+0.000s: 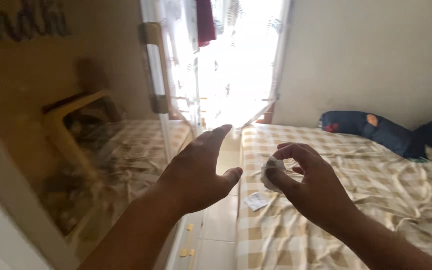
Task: The person wipes the exterior of a white wardrobe with a white tissue, moving from the side edge to the door panels and handles. The camera follows the hands as they clean different sections of the wardrobe surface.
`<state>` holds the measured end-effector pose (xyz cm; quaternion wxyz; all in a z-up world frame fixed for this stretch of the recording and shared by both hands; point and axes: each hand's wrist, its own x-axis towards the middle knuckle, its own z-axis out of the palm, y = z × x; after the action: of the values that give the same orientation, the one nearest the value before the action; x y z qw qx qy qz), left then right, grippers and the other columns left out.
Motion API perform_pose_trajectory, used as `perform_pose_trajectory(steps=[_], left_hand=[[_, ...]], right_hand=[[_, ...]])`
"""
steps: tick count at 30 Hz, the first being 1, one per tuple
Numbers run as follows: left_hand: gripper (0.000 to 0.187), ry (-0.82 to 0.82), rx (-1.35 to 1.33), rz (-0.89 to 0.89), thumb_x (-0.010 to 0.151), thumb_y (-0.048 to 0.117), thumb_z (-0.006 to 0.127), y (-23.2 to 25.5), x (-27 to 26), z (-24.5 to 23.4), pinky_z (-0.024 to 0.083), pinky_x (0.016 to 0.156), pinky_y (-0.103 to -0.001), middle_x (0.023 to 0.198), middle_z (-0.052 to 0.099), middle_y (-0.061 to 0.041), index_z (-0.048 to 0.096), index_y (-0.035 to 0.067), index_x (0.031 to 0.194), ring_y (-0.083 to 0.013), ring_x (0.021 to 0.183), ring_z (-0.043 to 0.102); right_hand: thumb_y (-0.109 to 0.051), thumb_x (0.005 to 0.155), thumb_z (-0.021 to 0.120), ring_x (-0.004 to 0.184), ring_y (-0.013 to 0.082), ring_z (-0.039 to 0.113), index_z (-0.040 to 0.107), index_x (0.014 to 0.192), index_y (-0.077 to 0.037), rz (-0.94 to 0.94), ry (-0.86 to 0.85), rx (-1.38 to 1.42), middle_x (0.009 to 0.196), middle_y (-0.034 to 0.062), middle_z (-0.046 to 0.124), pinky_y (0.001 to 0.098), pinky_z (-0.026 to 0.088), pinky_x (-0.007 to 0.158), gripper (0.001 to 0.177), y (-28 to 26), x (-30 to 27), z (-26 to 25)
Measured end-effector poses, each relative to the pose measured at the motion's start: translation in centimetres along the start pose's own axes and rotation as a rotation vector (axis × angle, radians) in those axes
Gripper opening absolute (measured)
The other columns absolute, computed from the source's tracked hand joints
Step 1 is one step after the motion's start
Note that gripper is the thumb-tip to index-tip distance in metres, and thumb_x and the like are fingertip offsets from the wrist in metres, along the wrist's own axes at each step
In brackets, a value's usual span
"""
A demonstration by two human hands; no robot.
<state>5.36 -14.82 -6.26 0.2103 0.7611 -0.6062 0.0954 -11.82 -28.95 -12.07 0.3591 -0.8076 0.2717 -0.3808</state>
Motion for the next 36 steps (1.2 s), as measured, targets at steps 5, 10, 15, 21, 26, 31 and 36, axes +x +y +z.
perform_pose_trajectory(steps=[5,10,15,21,26,31,36], left_hand=[[0.088,-0.057,-0.003,0.038,0.087,0.041,0.073,0.7,4.0,2.0,0.039,0.111,-0.053,0.159,0.04,-0.015,0.029,0.013,0.158,-0.0338,0.144,0.041],[0.087,-0.058,-0.017,0.081,0.084,0.045,0.073,1.9,8.5,3.5,0.043,0.108,-0.05,0.156,0.046,-0.012,0.034,0.015,0.156,-0.0301,0.141,0.047],[0.088,0.001,-0.075,0.273,0.085,0.039,0.077,2.4,12.9,5.7,0.048,0.104,-0.05,0.148,0.051,-0.022,0.034,0.003,0.153,-0.036,0.135,0.052],[0.085,-0.102,-0.091,0.222,0.085,0.043,0.075,3.5,18.2,8.4,0.04,0.111,-0.051,0.158,0.045,-0.014,0.037,0.011,0.154,-0.0326,0.144,0.043],[0.083,-0.156,-0.134,0.319,0.087,0.045,0.073,2.7,23.9,12.1,0.045,0.107,-0.053,0.154,0.048,-0.018,0.037,0.012,0.154,-0.0357,0.139,0.048],[0.082,-0.21,-0.218,0.446,0.087,0.046,0.071,1.8,30.5,15.2,0.051,0.1,-0.052,0.15,0.052,-0.017,0.037,0.011,0.154,-0.0356,0.13,0.056],[0.084,-0.252,-0.229,0.494,0.088,0.049,0.071,-0.6,36.9,18.2,0.051,0.1,-0.053,0.154,0.047,-0.016,0.035,0.015,0.156,-0.035,0.134,0.053]], right_hand=[[-0.036,0.081,0.075,0.125,0.0235,0.068,0.071,0.104,-0.009,0.018,0.067,-0.047,0.14,0.0066,0.067,0.0424,0.055,0.103,0.035,3.4,1.4,-2.0],[-0.031,0.08,0.076,0.121,0.0213,0.069,0.07,0.106,-0.011,0.025,0.136,-0.072,0.137,0.0035,0.07,0.0397,0.053,0.102,0.033,6.0,3.4,-4.3],[-0.038,0.081,0.073,0.124,0.0246,0.067,0.069,0.111,-0.009,0.072,0.159,-0.147,0.139,0.0066,0.067,0.0444,0.054,0.105,0.042,9.0,5.6,-6.1],[-0.036,0.078,0.074,0.114,0.0194,0.071,0.071,0.107,-0.01,0.114,0.268,-0.14,0.129,0.0002,0.074,0.0391,0.053,0.102,0.038,12.0,7.8,-8.0],[-0.03,0.077,0.074,0.119,0.0188,0.068,0.071,0.109,-0.009,0.236,0.343,-0.189,0.132,0.0006,0.072,0.0387,0.052,0.104,0.038,14.0,10.2,-8.7],[-0.028,0.078,0.077,0.121,0.0186,0.067,0.072,0.105,-0.008,0.26,0.428,-0.217,0.134,0.0011,0.072,0.0381,0.049,0.106,0.035,15.3,13.7,-8.6],[-0.029,0.078,0.073,0.11,0.0241,0.072,0.072,0.112,-0.013,0.442,0.471,-0.278,0.119,0.0021,0.078,0.0407,0.055,0.1,0.037,15.8,18.5,-7.2]])
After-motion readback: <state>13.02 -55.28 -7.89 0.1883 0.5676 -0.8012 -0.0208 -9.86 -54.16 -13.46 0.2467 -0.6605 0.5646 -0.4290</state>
